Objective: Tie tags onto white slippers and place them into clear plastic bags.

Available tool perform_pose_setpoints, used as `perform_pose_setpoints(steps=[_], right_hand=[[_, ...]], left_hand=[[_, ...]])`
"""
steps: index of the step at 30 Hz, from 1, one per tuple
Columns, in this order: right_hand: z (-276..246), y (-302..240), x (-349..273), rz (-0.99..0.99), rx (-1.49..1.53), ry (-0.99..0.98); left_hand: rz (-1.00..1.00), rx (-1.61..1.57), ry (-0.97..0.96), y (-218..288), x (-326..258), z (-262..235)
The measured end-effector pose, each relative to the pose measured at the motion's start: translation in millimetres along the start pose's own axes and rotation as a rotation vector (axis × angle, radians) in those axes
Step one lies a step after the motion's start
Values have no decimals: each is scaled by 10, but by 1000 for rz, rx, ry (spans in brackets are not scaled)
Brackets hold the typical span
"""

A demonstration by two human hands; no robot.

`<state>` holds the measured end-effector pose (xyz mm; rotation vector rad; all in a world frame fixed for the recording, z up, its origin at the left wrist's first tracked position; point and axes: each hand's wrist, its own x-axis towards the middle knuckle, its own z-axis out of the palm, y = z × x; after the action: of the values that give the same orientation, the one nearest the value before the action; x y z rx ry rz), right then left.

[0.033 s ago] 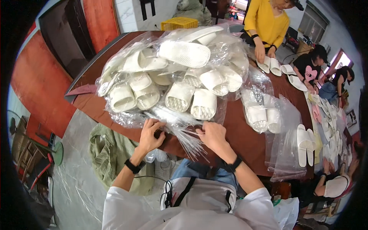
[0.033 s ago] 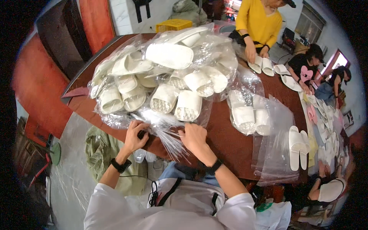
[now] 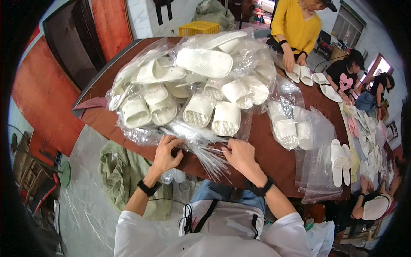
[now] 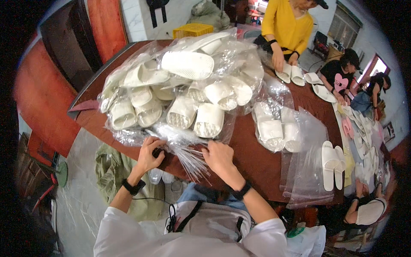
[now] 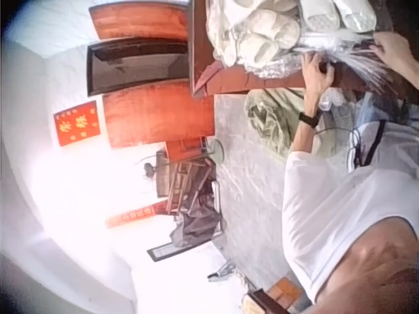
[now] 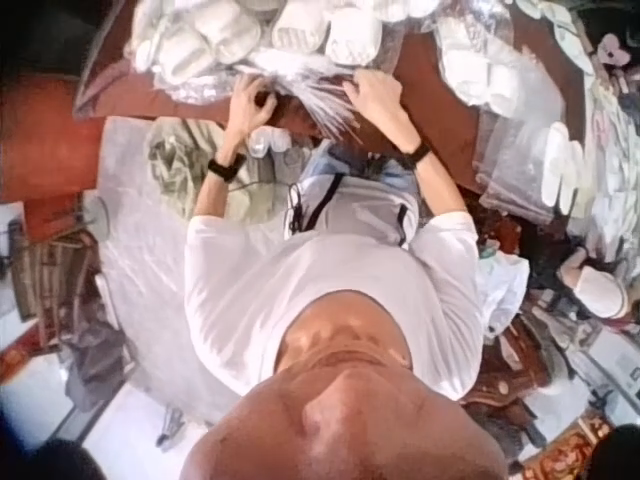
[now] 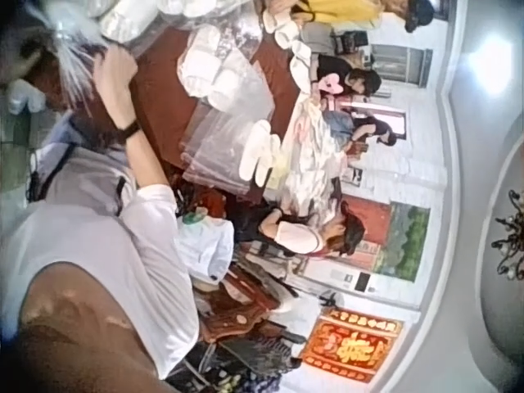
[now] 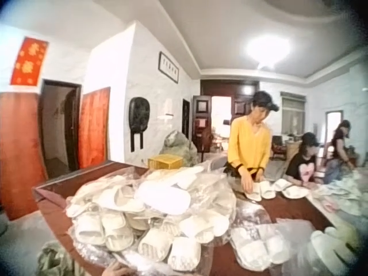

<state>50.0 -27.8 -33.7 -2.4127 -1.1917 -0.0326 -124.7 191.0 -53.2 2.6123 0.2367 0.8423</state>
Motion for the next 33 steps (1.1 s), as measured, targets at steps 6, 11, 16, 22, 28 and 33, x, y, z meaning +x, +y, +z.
perform_pose_setpoints(steps=[6, 11, 16, 22, 28, 33], right_hand=[[-196, 466, -669, 24, 242, 196], [-154, 559, -977, 10, 262, 322], [-40, 531, -1010, -48, 262, 442], [-59, 548, -1031, -58, 292, 428], [-65, 589, -1046, -70, 286, 439], [-53, 608, -1052, -66, 244, 439]], left_hand=[[-114, -84, -240, 179, 525, -377], [-221, -459, -230, 454, 1529, -239], [0, -27, 116, 599, 2319, 385], [134, 105, 226, 689, 2852, 795], [50, -401, 230, 1268, 2999, 727], [171, 39, 335, 1534, 3085, 841]])
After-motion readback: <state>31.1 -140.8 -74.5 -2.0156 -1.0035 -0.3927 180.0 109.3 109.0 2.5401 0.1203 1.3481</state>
